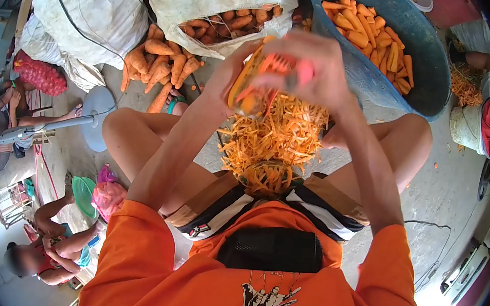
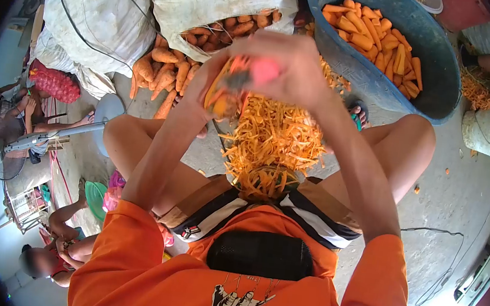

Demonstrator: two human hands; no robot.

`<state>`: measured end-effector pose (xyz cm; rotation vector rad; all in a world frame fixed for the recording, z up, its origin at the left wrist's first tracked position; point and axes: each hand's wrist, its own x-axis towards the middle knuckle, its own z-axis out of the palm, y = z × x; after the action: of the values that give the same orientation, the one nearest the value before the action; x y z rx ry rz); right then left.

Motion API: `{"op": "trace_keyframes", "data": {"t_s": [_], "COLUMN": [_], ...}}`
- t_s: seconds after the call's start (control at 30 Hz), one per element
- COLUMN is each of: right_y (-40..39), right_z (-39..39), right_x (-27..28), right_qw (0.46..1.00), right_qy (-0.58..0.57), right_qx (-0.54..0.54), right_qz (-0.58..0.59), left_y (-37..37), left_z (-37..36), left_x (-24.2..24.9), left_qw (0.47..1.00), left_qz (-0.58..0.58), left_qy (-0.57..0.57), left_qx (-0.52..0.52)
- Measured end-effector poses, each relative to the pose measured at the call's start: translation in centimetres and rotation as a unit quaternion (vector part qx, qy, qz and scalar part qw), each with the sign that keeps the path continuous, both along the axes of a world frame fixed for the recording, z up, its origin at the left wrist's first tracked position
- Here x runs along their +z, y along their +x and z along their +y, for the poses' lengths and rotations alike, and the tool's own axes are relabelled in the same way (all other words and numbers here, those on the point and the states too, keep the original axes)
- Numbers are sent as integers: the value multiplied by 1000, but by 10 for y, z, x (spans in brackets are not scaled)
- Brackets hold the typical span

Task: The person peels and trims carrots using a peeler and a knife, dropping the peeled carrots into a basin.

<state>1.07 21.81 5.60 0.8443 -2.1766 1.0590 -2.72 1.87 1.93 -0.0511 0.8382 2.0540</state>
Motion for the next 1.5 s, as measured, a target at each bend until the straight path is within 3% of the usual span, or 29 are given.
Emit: {"op": "trace_keyframes", "data": {"t_s": [0.03,0.1,0.23,0.3,0.37,0.4,0.43,0.5,0.53,0.6,0.63,0.67,0.7,0.73,0.77,0.87,0.97,1.0,1.03,1.07,1.1,1.13,1.17,1.23,1.3,1.37,1.43,1.47,1.5], "right_y": [-13,-37,-33,-1,-4,-2,-10,-45,-44,-40,-25,-3,9,11,6,-37,-37,-26,-13,-1,5,2,-2,-30,-41,-30,-5,2,5], "right_z": [8,36,44,3,4,4,15,45,47,39,26,10,1,-1,1,42,48,30,14,0,-6,-4,2,32,51,39,11,2,-3], "right_x": [-18,-48,-30,-8,-1,-3,-22,-39,-42,-40,-26,-4,8,9,-1,-43,-30,-24,-13,1,7,0,-13,-36,-39,-21,-3,2,4], "right_qw": [1000,937,940,983,990,994,983,941,942,899,899,957,987,997,996,945,925,901,901,972,1000,996,996,952,955,914,909,978,999], "right_qy": [-3,-290,-251,-147,-110,-75,-107,-247,-245,-382,-381,-228,-68,10,6,-266,-323,-367,-366,-195,-17,-69,-74,-257,-230,-359,-345,-163,23], "right_qx": [-3,-37,-145,-42,-4,29,-47,-96,-97,-50,-49,-4,40,13,14,-28,-63,26,28,18,6,9,4,-8,-76,11,31,32,29], "right_qz": [-4,-191,-178,-99,-85,-76,-141,-210,-209,-209,-211,-177,-136,-81,-84,-188,-188,-230,-230,-129,-23,-50,-57,-166,-174,-188,-234,-123,-7], "left_y": [3,1,-2,3,7,5,4,-3,-2,-3,-1,1,3,5,7,1,-5,-7,-3,3,6,1,-1,-8,-5,0,2,3,4], "left_z": [0,9,-1,10,14,11,5,0,2,8,9,11,15,15,12,7,2,2,6,14,18,7,3,2,2,6,8,8,9], "left_x": [4,20,14,24,28,16,10,10,11,15,17,20,24,25,22,7,5,6,14,28,35,16,10,4,11,20,22,23,24], "left_qw": [1000,990,995,996,992,994,994,995,993,992,991,991,993,994,994,991,997,997,997,994,988,999,999,999,996,991,992,992,992], "left_qz": [-4,13,6,-2,-54,22,18,3,2,1,-6,-6,-11,-19,-23,12,2,-15,-14,-26,-39,-21,-28,-4,-7,28,21,17,17], "left_qy": [-3,-133,-98,-70,-84,-91,-95,-98,-117,-118,-123,-122,-103,-86,-90,-131,-72,-69,-68,-92,-117,-27,-31,-50,-85,-131,-120,-111,-114], "left_qx": [-3,48,8,50,77,59,54,-2,15,32,53,55,58,60,60,28,11,19,21,57,93,8,4,-11,-9,29,43,53,54]}}
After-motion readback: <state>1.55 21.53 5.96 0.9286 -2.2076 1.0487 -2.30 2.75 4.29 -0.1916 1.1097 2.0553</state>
